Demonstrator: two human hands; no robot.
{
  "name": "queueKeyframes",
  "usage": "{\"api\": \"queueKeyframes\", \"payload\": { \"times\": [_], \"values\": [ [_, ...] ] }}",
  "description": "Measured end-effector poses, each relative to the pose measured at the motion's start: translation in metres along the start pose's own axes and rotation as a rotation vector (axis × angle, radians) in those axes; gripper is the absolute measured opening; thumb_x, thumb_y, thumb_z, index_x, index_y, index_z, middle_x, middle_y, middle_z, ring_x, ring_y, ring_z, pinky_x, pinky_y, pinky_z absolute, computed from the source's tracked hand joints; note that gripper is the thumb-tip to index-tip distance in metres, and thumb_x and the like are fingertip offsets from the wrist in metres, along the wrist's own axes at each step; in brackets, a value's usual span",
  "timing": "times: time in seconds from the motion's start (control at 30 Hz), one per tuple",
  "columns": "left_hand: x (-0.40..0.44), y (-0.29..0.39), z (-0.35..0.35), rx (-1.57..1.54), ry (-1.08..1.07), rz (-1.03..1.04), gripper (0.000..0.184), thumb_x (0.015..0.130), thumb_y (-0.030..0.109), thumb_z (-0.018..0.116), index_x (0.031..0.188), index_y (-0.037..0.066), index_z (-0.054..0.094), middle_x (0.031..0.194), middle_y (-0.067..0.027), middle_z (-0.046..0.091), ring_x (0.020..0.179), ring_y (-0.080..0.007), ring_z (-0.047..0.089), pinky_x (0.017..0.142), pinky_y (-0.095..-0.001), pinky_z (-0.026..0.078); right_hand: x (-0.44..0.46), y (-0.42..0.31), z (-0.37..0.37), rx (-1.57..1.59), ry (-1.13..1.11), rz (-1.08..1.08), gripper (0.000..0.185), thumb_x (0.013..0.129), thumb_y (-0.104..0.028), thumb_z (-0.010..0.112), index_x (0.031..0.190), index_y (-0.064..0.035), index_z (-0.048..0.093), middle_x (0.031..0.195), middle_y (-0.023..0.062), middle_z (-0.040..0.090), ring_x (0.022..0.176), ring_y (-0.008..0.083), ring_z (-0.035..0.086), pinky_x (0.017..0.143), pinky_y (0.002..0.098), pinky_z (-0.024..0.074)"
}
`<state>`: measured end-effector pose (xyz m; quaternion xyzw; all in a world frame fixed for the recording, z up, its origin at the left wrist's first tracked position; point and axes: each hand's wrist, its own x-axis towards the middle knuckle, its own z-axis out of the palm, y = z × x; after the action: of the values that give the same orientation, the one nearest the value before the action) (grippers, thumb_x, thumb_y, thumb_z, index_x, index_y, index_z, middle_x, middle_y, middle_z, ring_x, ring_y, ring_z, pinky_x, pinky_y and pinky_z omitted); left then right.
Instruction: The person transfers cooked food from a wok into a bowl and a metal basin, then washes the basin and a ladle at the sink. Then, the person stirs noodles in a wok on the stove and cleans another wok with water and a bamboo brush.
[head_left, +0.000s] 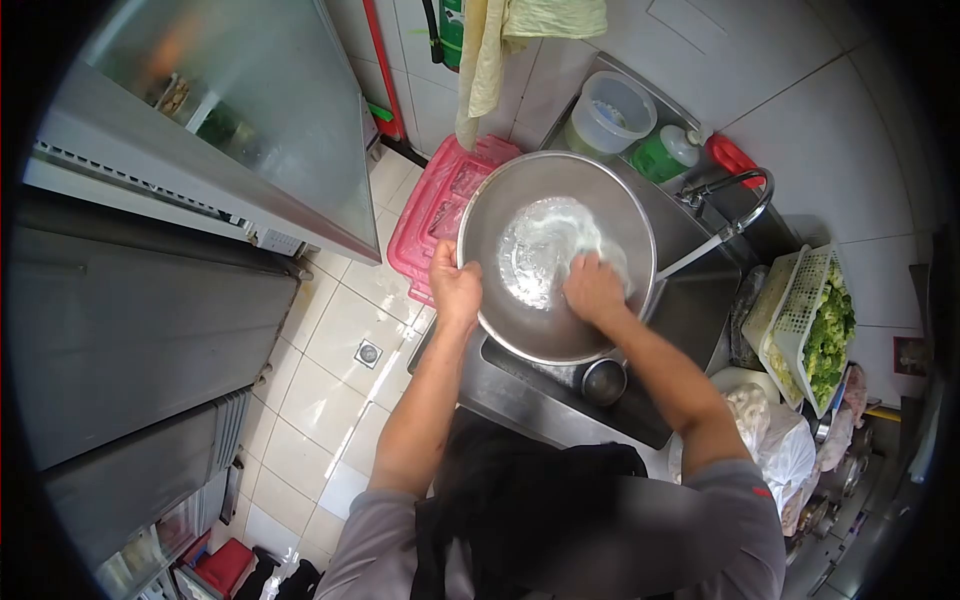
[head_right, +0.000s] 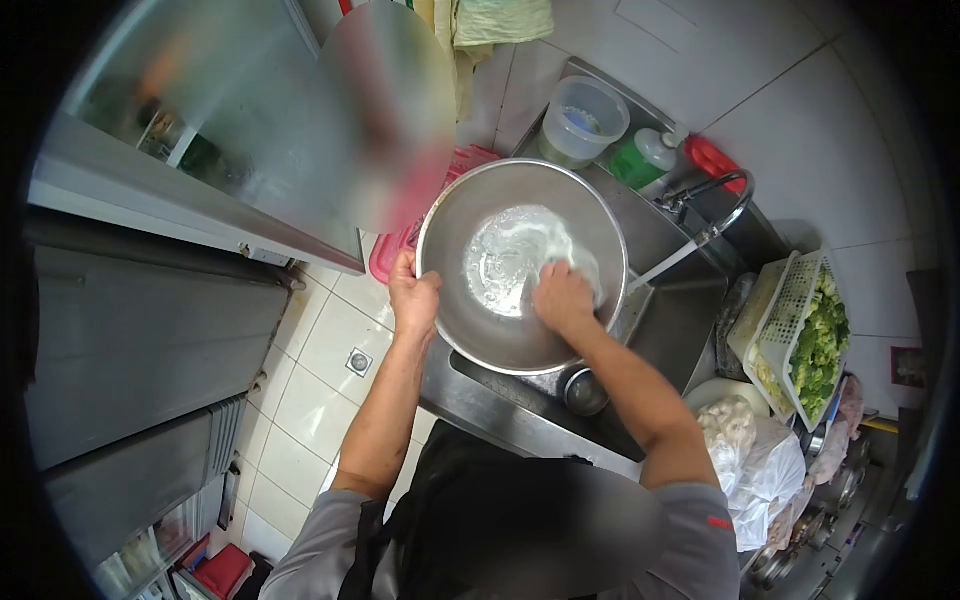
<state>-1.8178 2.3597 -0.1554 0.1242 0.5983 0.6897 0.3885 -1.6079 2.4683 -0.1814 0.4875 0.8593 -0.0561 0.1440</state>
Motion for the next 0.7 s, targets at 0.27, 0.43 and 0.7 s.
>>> {"api": "queueKeyframes", "payload": {
  "times": [0.27,0.43,0.7],
  "values": [
    [0.007,-0.012,0.024,0.039,-0.047,0.049,0.024,0.076,-0.015,0.052,0.083,0.008,0.052,0.075,0.0021,0.055,0.066,-0.0054,0.049,0.056,-0.0245,0.039,0.033,-0.049,0.014,0.267,0.233,-0.171,0.020,0.094,-0.019,0.051,0.108,-0.0051,0.057,0.118,0.0234,0.056,0.102,0.0439,0.060,0.090,0.0534,0.0513],
    [0.017,-0.015,0.020,-0.079,-0.032,0.034,0.027,0.075,-0.016,0.051,0.080,0.010,0.048,0.070,0.0035,0.050,0.057,-0.0052,0.042,0.049,-0.0251,0.033,0.006,0.013,0.031,0.124,0.112,-0.008,0.030,0.094,-0.019,0.053,0.119,-0.0039,0.057,0.122,0.0228,0.055,0.101,0.0429,0.061,0.088,0.0541,0.0529],
    [-0.006,-0.010,0.056,0.118,-0.149,0.048,0.025,0.095,0.006,0.069,0.080,0.010,0.050,0.075,0.0053,0.049,0.068,-0.0046,0.041,0.059,-0.0252,0.036,0.019,-0.054,-0.015,1.059,0.185,-0.350,0.020,0.087,-0.007,0.065,0.106,-0.0020,0.060,0.118,0.0217,0.058,0.110,0.0409,0.061,0.094,0.0471,0.0507]
  ]
}}
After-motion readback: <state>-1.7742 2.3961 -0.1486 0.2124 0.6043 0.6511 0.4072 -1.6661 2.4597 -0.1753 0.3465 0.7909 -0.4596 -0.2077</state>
